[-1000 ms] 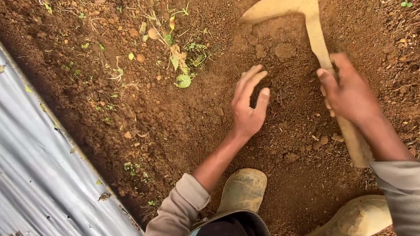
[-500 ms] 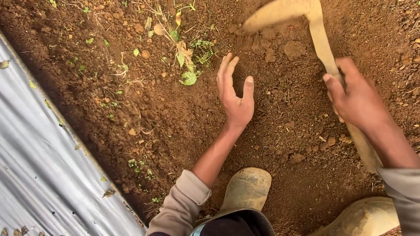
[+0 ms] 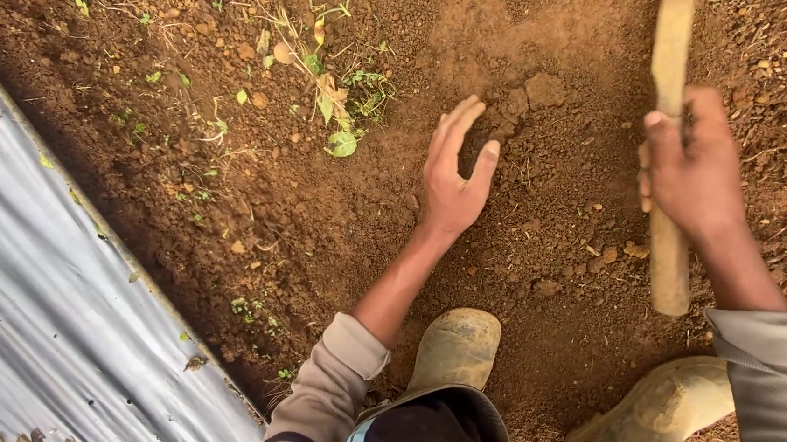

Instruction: Using a hand scythe to loosen soil and remove weeds, then scooping soil into planting holes in plastic mulch.

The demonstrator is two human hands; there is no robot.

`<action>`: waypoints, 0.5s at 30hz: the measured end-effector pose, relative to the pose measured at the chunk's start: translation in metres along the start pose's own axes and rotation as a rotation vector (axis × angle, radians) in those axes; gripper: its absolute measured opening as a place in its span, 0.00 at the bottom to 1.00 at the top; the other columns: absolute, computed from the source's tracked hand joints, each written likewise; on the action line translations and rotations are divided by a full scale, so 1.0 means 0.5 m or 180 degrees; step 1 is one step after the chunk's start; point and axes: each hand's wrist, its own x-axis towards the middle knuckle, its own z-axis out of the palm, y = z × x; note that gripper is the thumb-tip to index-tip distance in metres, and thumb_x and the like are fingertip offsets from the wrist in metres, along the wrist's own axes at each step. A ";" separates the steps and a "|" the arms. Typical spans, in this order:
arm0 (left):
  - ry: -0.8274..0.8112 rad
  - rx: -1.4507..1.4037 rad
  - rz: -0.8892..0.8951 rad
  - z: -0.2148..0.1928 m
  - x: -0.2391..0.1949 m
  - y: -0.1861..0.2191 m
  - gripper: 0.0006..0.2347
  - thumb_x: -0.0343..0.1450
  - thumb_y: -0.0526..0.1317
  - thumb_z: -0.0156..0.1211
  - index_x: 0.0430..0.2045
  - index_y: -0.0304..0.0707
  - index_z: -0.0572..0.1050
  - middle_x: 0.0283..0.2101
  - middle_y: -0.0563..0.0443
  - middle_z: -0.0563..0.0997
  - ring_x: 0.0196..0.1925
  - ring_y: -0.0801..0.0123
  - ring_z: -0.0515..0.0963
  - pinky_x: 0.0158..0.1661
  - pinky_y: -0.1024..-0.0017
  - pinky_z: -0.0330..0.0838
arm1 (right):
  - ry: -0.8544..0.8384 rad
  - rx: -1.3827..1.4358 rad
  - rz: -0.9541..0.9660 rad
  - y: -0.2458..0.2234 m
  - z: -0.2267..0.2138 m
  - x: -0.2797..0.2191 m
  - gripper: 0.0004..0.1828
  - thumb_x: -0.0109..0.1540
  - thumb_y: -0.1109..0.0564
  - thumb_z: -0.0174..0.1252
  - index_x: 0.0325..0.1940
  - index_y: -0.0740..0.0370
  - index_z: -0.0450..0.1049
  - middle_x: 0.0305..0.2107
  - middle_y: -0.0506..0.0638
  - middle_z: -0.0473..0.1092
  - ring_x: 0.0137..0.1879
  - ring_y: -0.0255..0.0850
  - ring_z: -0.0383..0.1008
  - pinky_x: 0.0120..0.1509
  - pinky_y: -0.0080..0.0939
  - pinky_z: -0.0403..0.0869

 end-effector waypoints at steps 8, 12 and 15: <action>0.0048 0.0249 0.0052 0.006 0.016 -0.013 0.25 0.80 0.57 0.37 0.70 0.45 0.57 0.76 0.46 0.59 0.82 0.55 0.55 0.80 0.42 0.43 | -0.0665 -0.1109 0.0470 0.128 -0.026 -0.126 0.09 0.78 0.57 0.42 0.60 0.61 0.62 0.22 0.55 0.66 0.18 0.44 0.63 0.15 0.42 0.67; -0.0452 0.0089 0.0389 0.024 0.027 -0.018 0.25 0.83 0.57 0.29 0.72 0.44 0.56 0.76 0.46 0.60 0.82 0.56 0.56 0.83 0.43 0.40 | -0.0332 -0.1671 -0.0514 0.191 -0.054 -0.136 0.09 0.77 0.59 0.47 0.59 0.68 0.64 0.22 0.55 0.70 0.13 0.42 0.66 0.07 0.42 0.68; -0.0617 0.0154 0.0472 0.053 0.037 -0.046 0.21 0.84 0.51 0.32 0.73 0.48 0.54 0.78 0.52 0.58 0.83 0.63 0.56 0.84 0.48 0.41 | 0.0127 -0.1564 -0.1514 0.263 -0.076 -0.117 0.07 0.80 0.65 0.47 0.55 0.76 0.62 0.24 0.55 0.66 0.16 0.42 0.64 0.09 0.40 0.66</action>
